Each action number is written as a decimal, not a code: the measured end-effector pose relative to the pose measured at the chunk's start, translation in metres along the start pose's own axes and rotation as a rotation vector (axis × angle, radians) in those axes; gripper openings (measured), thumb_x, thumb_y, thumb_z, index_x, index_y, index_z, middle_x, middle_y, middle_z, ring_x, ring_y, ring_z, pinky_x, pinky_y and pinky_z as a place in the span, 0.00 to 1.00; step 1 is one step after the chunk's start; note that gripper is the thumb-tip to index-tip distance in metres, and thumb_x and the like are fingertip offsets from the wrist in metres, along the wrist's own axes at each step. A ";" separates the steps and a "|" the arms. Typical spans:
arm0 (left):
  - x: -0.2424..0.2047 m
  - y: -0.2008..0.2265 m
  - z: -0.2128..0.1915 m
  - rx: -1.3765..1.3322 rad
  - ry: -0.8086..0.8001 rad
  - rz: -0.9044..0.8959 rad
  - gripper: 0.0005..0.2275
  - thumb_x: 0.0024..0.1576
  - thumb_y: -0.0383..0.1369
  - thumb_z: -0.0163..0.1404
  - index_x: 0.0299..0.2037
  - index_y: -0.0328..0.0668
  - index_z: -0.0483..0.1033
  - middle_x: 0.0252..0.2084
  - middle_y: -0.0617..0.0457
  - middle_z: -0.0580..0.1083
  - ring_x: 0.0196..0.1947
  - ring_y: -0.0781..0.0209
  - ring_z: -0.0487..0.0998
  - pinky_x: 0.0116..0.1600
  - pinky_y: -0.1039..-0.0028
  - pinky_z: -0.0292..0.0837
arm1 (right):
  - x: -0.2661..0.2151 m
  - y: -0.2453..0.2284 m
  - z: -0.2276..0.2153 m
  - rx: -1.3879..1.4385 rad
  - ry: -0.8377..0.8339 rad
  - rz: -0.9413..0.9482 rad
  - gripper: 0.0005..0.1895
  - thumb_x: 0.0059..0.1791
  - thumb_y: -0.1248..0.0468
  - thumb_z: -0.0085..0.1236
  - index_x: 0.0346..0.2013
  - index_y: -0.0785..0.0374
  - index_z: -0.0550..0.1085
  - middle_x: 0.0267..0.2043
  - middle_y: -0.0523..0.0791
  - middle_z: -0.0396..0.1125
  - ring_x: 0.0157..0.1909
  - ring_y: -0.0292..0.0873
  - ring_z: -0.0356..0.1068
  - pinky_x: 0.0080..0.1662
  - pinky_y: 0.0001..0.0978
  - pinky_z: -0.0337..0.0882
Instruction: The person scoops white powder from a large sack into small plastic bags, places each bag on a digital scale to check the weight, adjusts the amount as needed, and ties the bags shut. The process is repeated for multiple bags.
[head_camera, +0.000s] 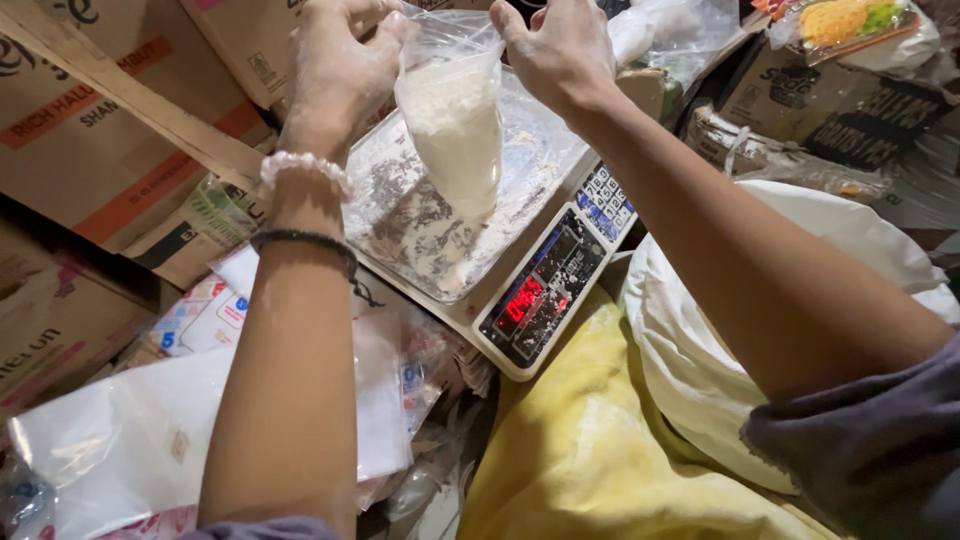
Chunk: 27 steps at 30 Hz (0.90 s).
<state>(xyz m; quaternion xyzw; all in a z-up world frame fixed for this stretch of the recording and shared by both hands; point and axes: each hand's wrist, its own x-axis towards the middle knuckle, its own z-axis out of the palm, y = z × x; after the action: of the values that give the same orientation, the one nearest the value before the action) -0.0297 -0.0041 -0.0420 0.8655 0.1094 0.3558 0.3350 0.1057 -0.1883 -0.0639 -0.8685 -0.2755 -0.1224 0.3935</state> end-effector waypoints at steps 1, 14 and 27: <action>-0.003 0.003 -0.001 -0.002 -0.021 -0.096 0.12 0.59 0.40 0.57 0.50 0.49 0.83 0.51 0.51 0.81 0.51 0.58 0.83 0.59 0.62 0.76 | 0.000 0.000 -0.001 -0.012 0.014 -0.002 0.26 0.54 0.42 0.57 0.45 0.66 0.75 0.40 0.48 0.73 0.44 0.45 0.75 0.48 0.42 0.74; -0.079 0.044 0.024 0.011 0.098 -0.215 0.25 0.59 0.36 0.55 0.66 0.37 0.66 0.73 0.25 0.50 0.73 0.36 0.56 0.73 0.55 0.54 | -0.045 0.001 -0.014 0.217 0.080 -0.164 0.17 0.53 0.56 0.56 0.54 0.58 0.72 0.60 0.50 0.70 0.61 0.54 0.70 0.61 0.53 0.68; -0.188 0.071 0.064 0.037 0.136 -0.121 0.29 0.62 0.32 0.52 0.67 0.16 0.55 0.72 0.25 0.54 0.74 0.34 0.52 0.76 0.54 0.44 | -0.125 0.017 -0.030 0.232 0.133 -0.117 0.18 0.51 0.56 0.59 0.52 0.61 0.75 0.53 0.56 0.71 0.59 0.55 0.70 0.60 0.47 0.68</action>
<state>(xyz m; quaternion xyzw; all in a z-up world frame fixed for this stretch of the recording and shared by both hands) -0.1255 -0.1698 -0.1308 0.8373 0.1904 0.3907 0.3317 0.0135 -0.2677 -0.1075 -0.7896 -0.3113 -0.1695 0.5009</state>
